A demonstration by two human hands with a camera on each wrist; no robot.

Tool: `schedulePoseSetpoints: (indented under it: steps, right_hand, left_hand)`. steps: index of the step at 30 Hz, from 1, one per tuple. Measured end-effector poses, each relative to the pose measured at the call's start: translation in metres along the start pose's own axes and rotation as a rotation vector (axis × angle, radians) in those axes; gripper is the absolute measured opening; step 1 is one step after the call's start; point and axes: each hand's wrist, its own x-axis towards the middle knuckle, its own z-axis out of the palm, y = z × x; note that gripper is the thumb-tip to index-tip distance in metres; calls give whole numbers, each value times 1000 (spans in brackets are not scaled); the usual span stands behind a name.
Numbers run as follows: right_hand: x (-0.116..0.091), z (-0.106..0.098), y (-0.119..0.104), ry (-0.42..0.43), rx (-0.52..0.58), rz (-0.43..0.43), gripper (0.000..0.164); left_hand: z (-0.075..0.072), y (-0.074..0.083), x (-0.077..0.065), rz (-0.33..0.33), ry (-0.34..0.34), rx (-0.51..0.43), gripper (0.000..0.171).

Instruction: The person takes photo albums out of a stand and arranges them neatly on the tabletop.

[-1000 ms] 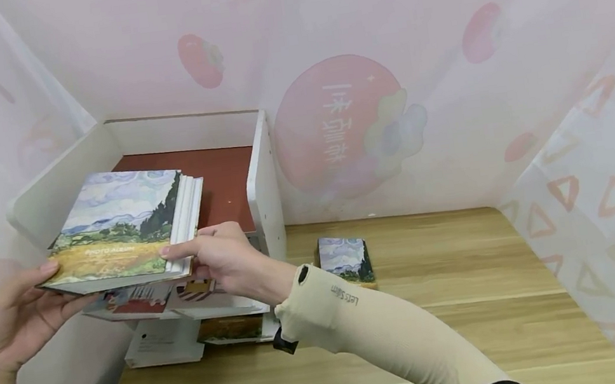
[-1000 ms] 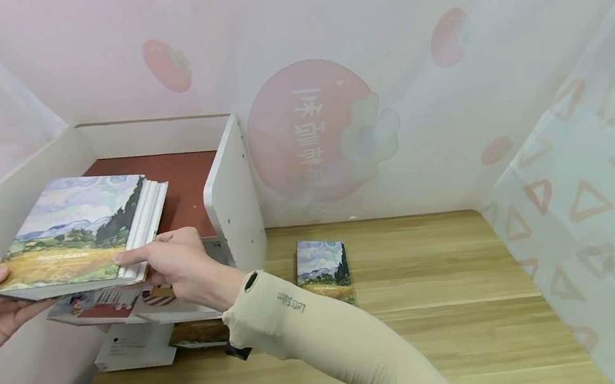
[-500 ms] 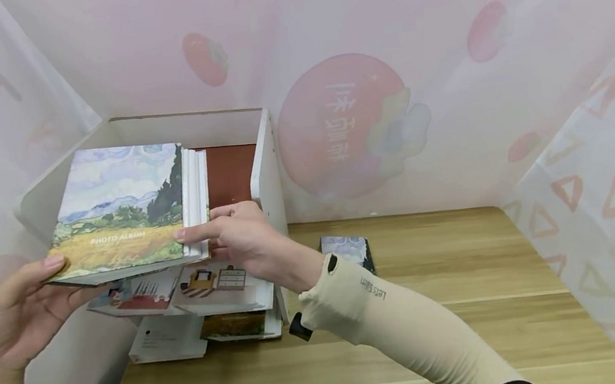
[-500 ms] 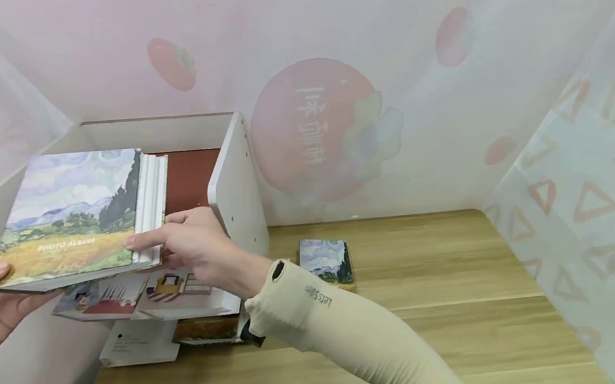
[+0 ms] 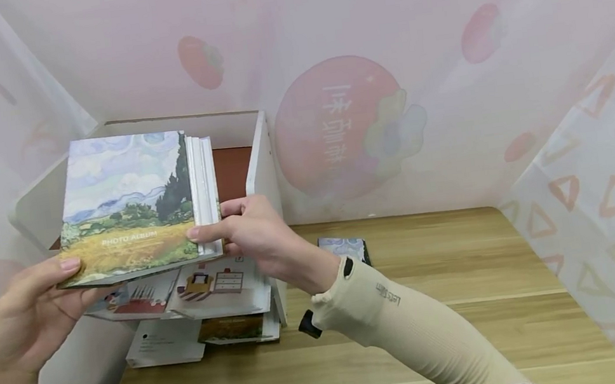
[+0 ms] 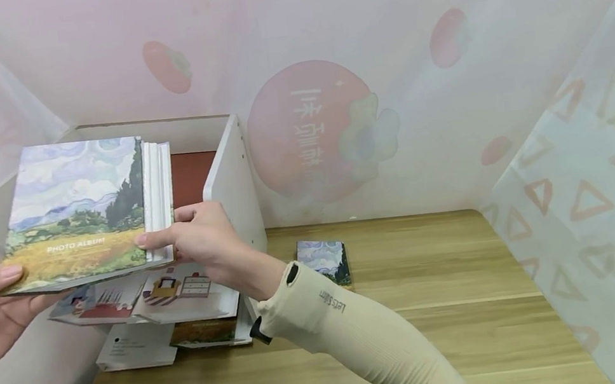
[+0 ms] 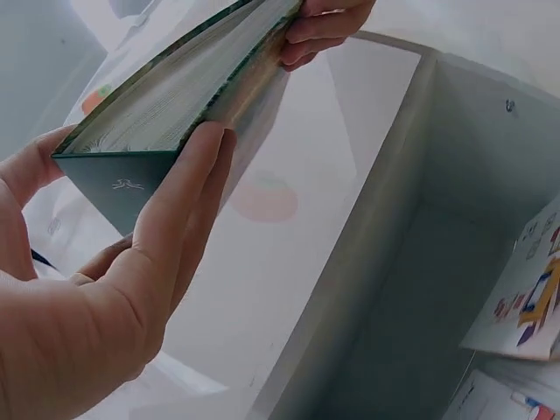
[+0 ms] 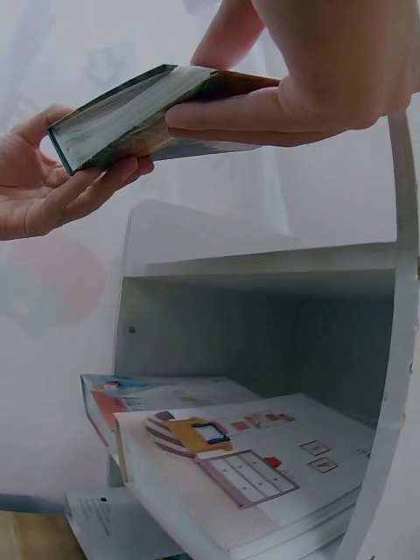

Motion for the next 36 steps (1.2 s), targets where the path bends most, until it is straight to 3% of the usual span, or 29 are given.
schedulePoseSetpoints:
  steps: [1, 5, 8, 12, 16, 22, 29, 36]
  right_hand:
    - [-2, -1, 0, 5, -6, -4, 61]
    - [-8, -5, -2, 0, -15, -21, 66]
    - [-13, -8, -2, -15, -6, -37, 52]
    - [-17, -11, -2, -47, 34, -68, 26]
    - [-20, -15, 0, -36, 61, -94, 28]
    - [-27, -20, 7, -19, 115, -147, 25]
    - [-40, -34, 12, -36, 148, -190, 30]
    - [-50, -54, 15, -61, 135, -214, 29]
  left_hand:
    - [2, 0, 1, 9, 1, 9, 52]
    - [8, -3, 2, 45, -22, 5, 51]
    - [13, -5, 1, 49, 4, 83, 50]
    - [17, -8, 0, 52, 22, 53, 50]
    - [21, -13, 3, 78, -1, -38, 49]
    - [30, -21, 4, 103, 18, -26, 47]
    - [49, -30, 4, 88, 65, 63, 45]
    - [67, -45, 5, 110, 191, 170, 35]
